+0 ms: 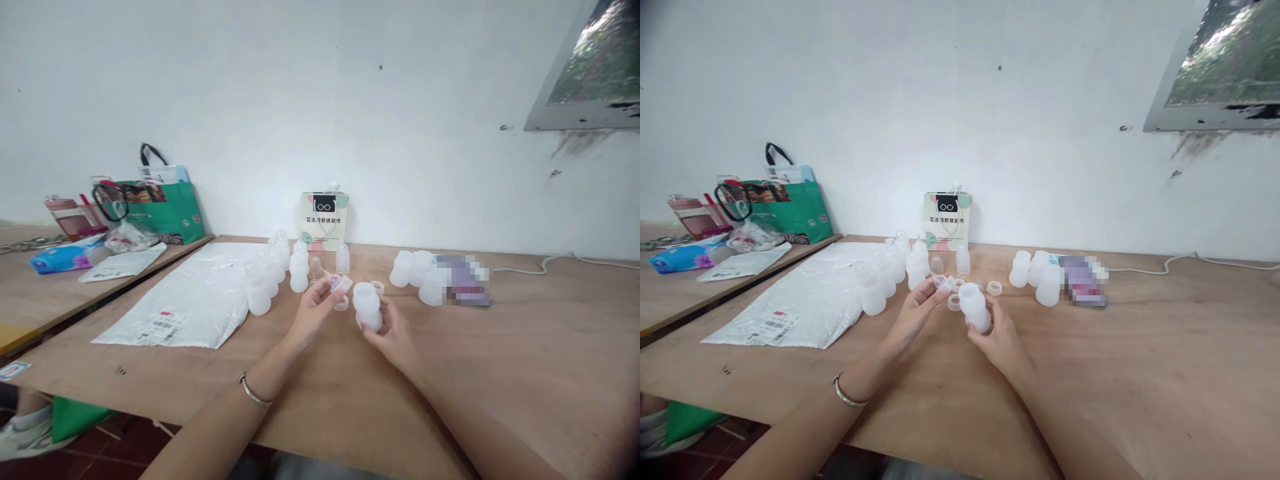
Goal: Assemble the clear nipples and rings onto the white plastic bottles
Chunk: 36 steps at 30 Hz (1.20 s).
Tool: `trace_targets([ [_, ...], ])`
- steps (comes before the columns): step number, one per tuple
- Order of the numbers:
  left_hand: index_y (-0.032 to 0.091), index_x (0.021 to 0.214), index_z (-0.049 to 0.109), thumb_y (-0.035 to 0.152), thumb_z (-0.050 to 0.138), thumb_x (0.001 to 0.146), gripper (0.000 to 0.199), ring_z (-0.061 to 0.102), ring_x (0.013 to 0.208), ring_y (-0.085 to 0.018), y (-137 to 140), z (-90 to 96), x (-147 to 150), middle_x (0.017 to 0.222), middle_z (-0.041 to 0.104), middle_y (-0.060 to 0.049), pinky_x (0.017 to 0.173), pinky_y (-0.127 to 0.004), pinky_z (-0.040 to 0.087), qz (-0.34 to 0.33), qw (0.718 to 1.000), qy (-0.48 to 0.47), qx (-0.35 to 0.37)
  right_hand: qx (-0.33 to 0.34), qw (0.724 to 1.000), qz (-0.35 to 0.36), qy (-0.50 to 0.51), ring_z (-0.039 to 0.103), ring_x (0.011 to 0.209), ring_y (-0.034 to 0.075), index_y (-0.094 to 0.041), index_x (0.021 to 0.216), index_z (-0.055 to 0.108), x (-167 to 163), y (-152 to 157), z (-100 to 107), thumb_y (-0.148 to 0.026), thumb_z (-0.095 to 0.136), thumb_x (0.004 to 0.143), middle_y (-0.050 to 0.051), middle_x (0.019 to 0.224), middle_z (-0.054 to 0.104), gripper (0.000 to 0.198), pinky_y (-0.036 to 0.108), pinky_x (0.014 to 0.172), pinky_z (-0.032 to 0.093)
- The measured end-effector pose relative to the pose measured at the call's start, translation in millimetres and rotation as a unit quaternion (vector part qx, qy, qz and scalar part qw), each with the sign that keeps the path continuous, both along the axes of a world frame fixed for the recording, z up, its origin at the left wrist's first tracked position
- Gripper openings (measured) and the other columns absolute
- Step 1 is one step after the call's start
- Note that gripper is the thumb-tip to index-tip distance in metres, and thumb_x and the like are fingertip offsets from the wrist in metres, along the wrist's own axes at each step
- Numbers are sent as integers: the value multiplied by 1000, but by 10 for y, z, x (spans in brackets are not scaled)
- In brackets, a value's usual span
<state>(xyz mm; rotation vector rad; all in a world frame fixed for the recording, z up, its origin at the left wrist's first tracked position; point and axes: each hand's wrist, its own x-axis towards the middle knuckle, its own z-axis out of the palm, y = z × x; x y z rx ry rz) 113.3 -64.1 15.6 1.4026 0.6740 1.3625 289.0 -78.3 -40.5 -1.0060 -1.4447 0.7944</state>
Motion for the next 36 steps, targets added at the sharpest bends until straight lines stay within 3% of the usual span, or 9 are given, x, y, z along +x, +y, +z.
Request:
trace_targets([
  [5,16,97,56,32,64,72,31,55,98,-19,-21,22,-3,102,61,-7,86,-32,42,-33,999,14,6,162,963,-83,-201,52,98,24,-26,116,48,-75,-119,122,-25,59,72,6,107,54,46,40,85,43],
  [10,16,81,48,30,67,68,27,55,84,-13,-37,2,3,89,58,-2,76,-27,42,-15,1000,5,-18,238,915,-147,-292,51,94,23,-26,123,45,-38,-162,113,-23,55,77,8,102,47,47,39,80,47],
  [16,15,85,49,32,69,67,32,54,86,-14,-7,-38,-36,90,58,-3,80,-31,40,-17,997,17,-71,317,855,-216,-350,48,94,24,-30,121,49,-6,-149,72,-18,56,75,8,102,43,47,43,82,45],
  [18,15,88,51,32,69,67,32,54,92,-16,-15,-12,-58,96,59,-5,84,-33,39,-43,996,22,-69,302,872,-200,-330,49,94,24,-29,120,50,-3,-147,82,-19,57,74,8,101,44,47,42,82,46],
  [21,16,100,54,30,67,70,35,50,105,-20,-37,25,-75,110,56,-8,91,-34,37,-101,994,15,-47,200,933,-138,-266,53,90,21,-28,121,48,-16,-159,122,-27,58,74,6,100,46,48,36,77,49],
  [24,20,118,46,35,61,75,48,46,114,-22,-16,9,-82,121,52,-9,96,-36,35,-124,991,-12,-46,121,968,-78,-206,54,90,20,-29,120,49,-35,-180,172,-34,57,75,5,101,49,46,31,70,50],
  [30,23,125,39,39,60,76,56,44,118,-24,145,-85,-137,130,44,-12,95,-40,36,-59,998,-17,-34,93,984,-105,-112,55,85,20,-23,116,53,-24,-180,207,-39,59,72,6,97,53,46,31,68,48],
  [33,22,125,37,44,60,74,61,43,118,-25,162,-84,-137,129,44,-14,93,-39,38,-49,999,9,-10,86,987,-84,-105,55,86,21,-22,115,54,-19,-175,187,-39,59,72,7,99,55,46,34,72,48],
  [36,21,123,38,44,58,75,56,47,113,-23,110,-37,-117,126,47,-13,89,-36,40,3,999,33,-10,95,989,-76,-82,55,91,22,-22,113,55,-27,-185,174,-38,58,73,7,103,57,44,36,78,47],
])
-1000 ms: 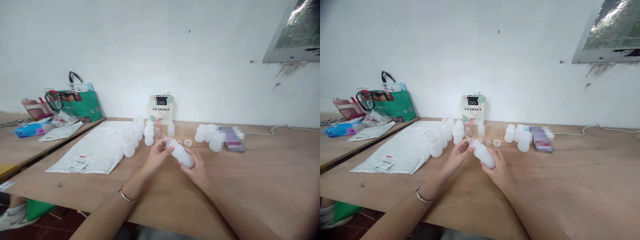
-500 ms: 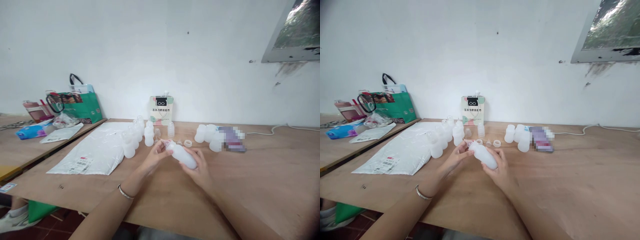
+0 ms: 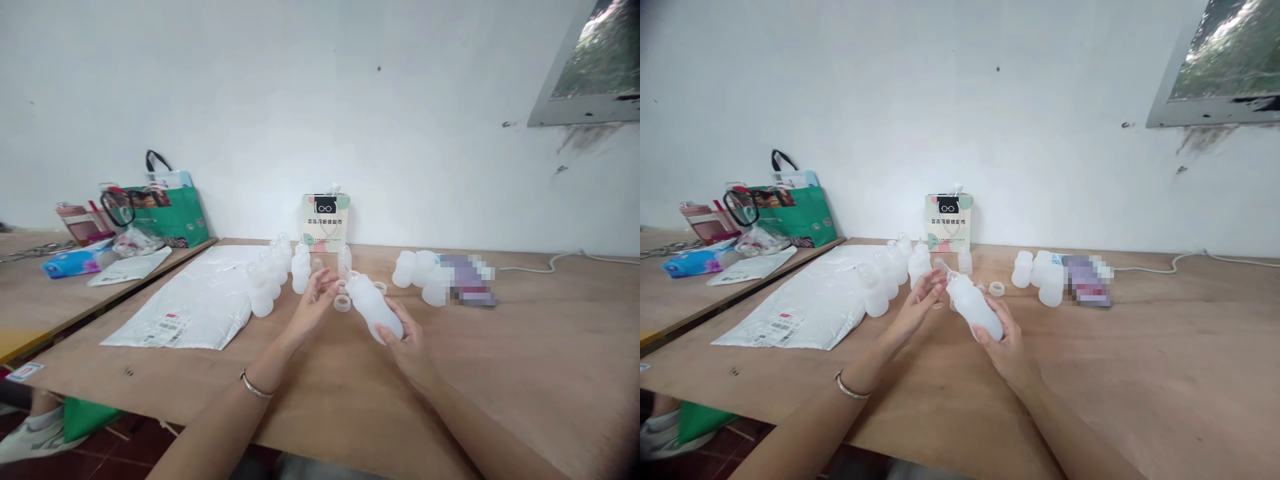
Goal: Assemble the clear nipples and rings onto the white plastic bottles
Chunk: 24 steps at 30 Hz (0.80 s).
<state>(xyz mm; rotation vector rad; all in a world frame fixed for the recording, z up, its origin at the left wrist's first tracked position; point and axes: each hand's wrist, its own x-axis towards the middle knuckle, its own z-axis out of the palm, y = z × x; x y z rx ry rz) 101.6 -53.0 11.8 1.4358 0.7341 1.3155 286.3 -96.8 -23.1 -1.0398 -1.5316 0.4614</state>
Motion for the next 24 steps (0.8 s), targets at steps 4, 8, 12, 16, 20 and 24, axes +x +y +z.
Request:
trace_targets([
  [4,17,97,54,41,60,74,34,56,95,-18,-105,70,53,105,59,-8,79,-29,44,1,1000,3,16,-22,1000,9,14,54,95,23,-22,113,55,-38,-34,26,-37,62,71,8,106,57,46,35,79,46],
  [8,13,74,59,38,64,70,26,57,73,-13,-176,107,108,75,63,-3,72,-26,44,6,1000,-7,16,-110,980,125,107,55,95,23,-21,112,57,-94,-60,40,-38,61,72,7,106,61,44,34,78,46],
  [12,13,77,64,37,63,71,25,56,72,-14,-218,112,125,73,64,-3,70,-25,43,46,999,13,22,-200,922,246,224,60,79,20,-17,106,59,-151,-78,41,-41,56,76,7,91,66,38,29,63,46],
  [16,13,75,65,38,62,72,25,56,69,-14,-250,76,142,72,65,-3,66,-25,42,88,996,20,18,-243,888,289,263,60,69,17,-16,88,63,-183,-109,55,-42,53,78,7,80,66,30,27,61,46],
  [20,14,77,66,38,61,72,26,58,72,-16,-250,56,142,76,66,-4,68,-26,43,96,995,21,10,-257,881,299,260,62,69,18,-16,86,62,-187,-120,33,-44,49,79,8,82,66,31,29,62,48],
  [24,13,85,65,38,57,76,28,59,81,-19,-246,99,122,85,67,-6,76,-30,44,50,998,38,11,-235,896,278,254,62,89,22,-19,109,56,-241,-112,8,-42,53,79,9,103,64,38,32,71,50],
])
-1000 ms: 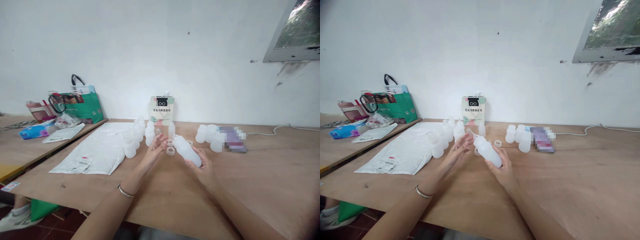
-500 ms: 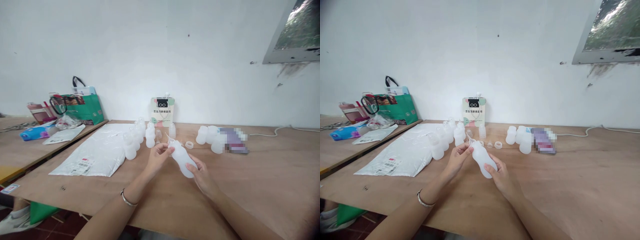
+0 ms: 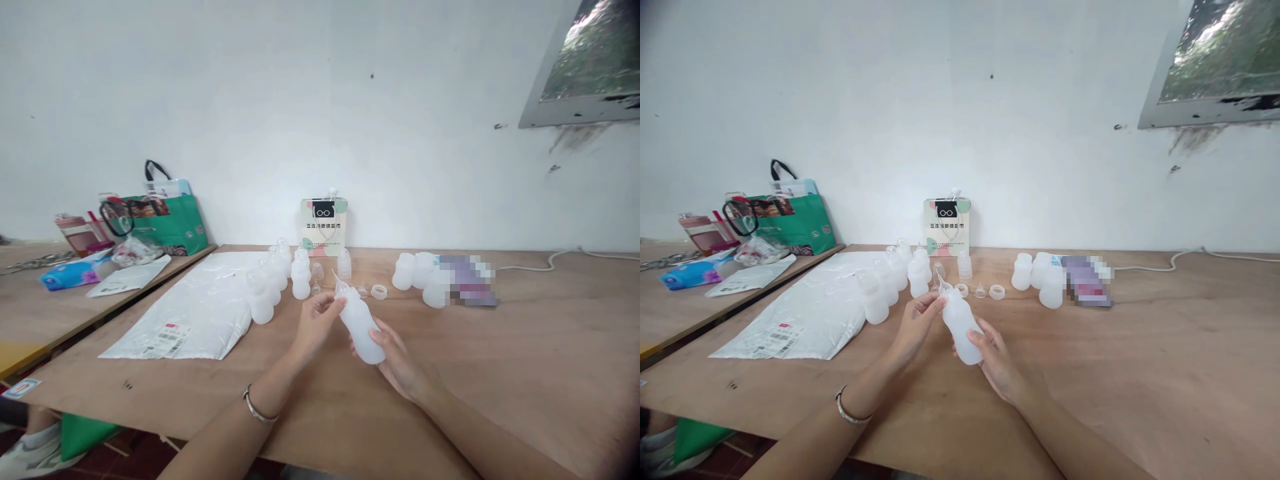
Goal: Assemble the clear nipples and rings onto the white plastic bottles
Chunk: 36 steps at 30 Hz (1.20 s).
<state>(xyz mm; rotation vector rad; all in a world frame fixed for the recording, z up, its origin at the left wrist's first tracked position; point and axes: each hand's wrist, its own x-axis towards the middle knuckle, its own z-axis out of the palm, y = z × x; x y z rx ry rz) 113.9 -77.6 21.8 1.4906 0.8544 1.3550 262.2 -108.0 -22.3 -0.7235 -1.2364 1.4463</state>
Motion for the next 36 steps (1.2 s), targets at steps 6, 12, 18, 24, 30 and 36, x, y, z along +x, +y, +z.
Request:
trace_targets([
  [6,17,101,58,34,64,71,34,59,91,-21,-31,153,-152,100,64,-8,80,-33,47,-60,996,64,27,111,992,-41,-51,46,118,21,-28,121,45,-90,14,12,-36,61,74,6,129,50,50,39,97,39],
  [12,19,102,56,43,61,69,41,59,89,-22,190,198,-638,100,62,-7,73,-33,49,225,941,228,108,99,968,-209,-100,53,109,19,-24,107,49,45,167,-62,-40,57,75,8,111,59,37,40,94,41],
  [18,18,118,42,46,58,71,57,58,91,-27,501,-112,-821,98,61,-12,72,-38,48,310,864,383,104,99,941,-296,-134,58,95,20,-20,96,52,170,387,-190,-42,57,74,7,97,61,32,39,85,45],
  [24,16,128,26,52,56,72,73,54,102,-30,543,-217,-761,110,55,-16,80,-42,44,312,865,376,117,102,928,-302,-194,57,95,21,-20,95,53,201,447,-275,-38,55,74,7,97,61,28,38,82,45],
  [30,17,111,49,39,51,79,39,46,109,-30,267,-176,-561,114,52,-17,92,-45,33,333,793,389,330,206,866,-247,-383,54,97,23,-23,102,55,128,490,-258,-28,47,79,7,104,55,25,43,84,44],
  [36,15,89,59,13,33,84,27,56,79,-23,223,-289,-165,81,60,-13,69,-33,43,136,717,629,268,333,777,-227,-483,47,107,27,-24,106,56,-50,713,-277,-21,50,78,11,114,52,28,46,90,38],
])
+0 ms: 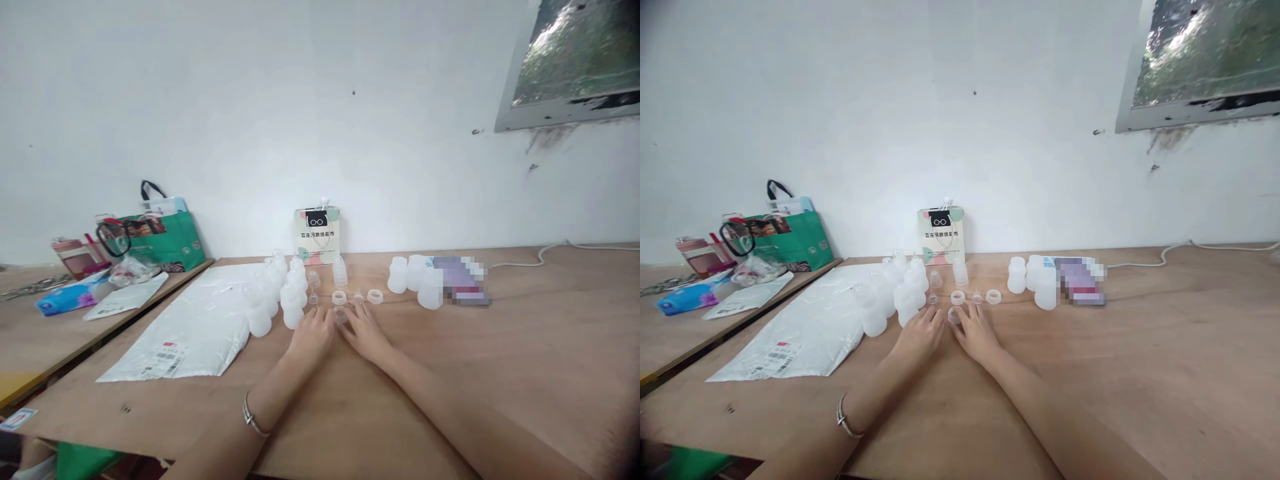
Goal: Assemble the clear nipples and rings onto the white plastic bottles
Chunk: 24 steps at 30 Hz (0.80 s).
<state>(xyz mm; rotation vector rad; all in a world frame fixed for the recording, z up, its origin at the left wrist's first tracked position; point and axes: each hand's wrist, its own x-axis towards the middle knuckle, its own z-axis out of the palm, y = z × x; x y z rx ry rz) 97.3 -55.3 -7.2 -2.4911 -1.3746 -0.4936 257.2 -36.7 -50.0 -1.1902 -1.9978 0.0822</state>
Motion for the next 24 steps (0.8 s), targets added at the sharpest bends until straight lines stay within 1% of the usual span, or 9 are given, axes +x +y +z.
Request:
trace_targets([
  [4,9,104,54,4,35,79,32,58,79,-25,145,-151,156,83,60,-17,65,-33,44,102,995,-2,-22,-41,999,12,27,54,86,21,-21,83,58,18,53,-36,-20,47,80,8,92,58,12,39,80,44],
  [7,7,99,56,2,33,78,30,58,79,-27,264,-237,204,87,58,-22,63,-35,45,132,991,-14,-27,-79,989,10,128,55,76,18,-20,77,56,86,28,-28,-30,47,81,4,83,58,14,35,74,45],
  [10,9,96,56,1,30,80,32,57,83,-28,344,-240,198,97,56,-22,66,-37,45,139,990,-23,-27,-143,954,20,263,56,75,18,-20,75,57,154,-37,15,-41,51,77,2,78,60,22,34,73,46],
  [12,12,100,54,1,30,80,33,55,89,-26,355,-197,166,105,53,-19,71,-39,45,136,990,-27,-23,-194,911,44,361,58,76,18,-19,70,57,196,-93,50,-45,54,75,1,73,62,26,33,74,46],
  [14,15,103,52,5,33,82,30,53,93,-25,326,-131,126,106,52,-16,76,-40,44,92,994,-48,-24,-250,848,74,462,61,78,18,-19,67,57,234,-143,82,-45,58,72,2,74,64,26,34,77,47],
  [16,16,107,48,14,37,84,26,53,94,-24,260,-58,93,103,53,-14,79,-40,44,7,993,-114,-37,-300,779,96,542,63,81,19,-19,71,60,260,-176,108,-42,61,71,5,81,67,23,35,81,47],
  [18,17,110,43,26,41,85,27,55,89,-22,173,9,79,98,55,-11,77,-36,45,-78,971,-214,-72,-338,733,103,582,64,85,19,-19,80,61,272,-189,125,-39,61,72,6,90,68,21,36,85,47],
  [21,18,103,45,37,44,85,26,58,77,-17,46,77,101,91,59,-7,68,-29,47,-166,922,-309,-164,-353,712,113,596,64,90,17,-21,88,62,261,-187,138,-35,56,76,6,100,68,19,35,89,47],
  [24,20,96,52,35,40,87,21,60,80,-15,-17,77,146,89,64,-5,71,-26,46,-229,893,-328,-207,-362,703,138,596,63,91,16,-21,90,62,235,-193,144,-33,52,80,5,101,68,19,33,88,47],
])
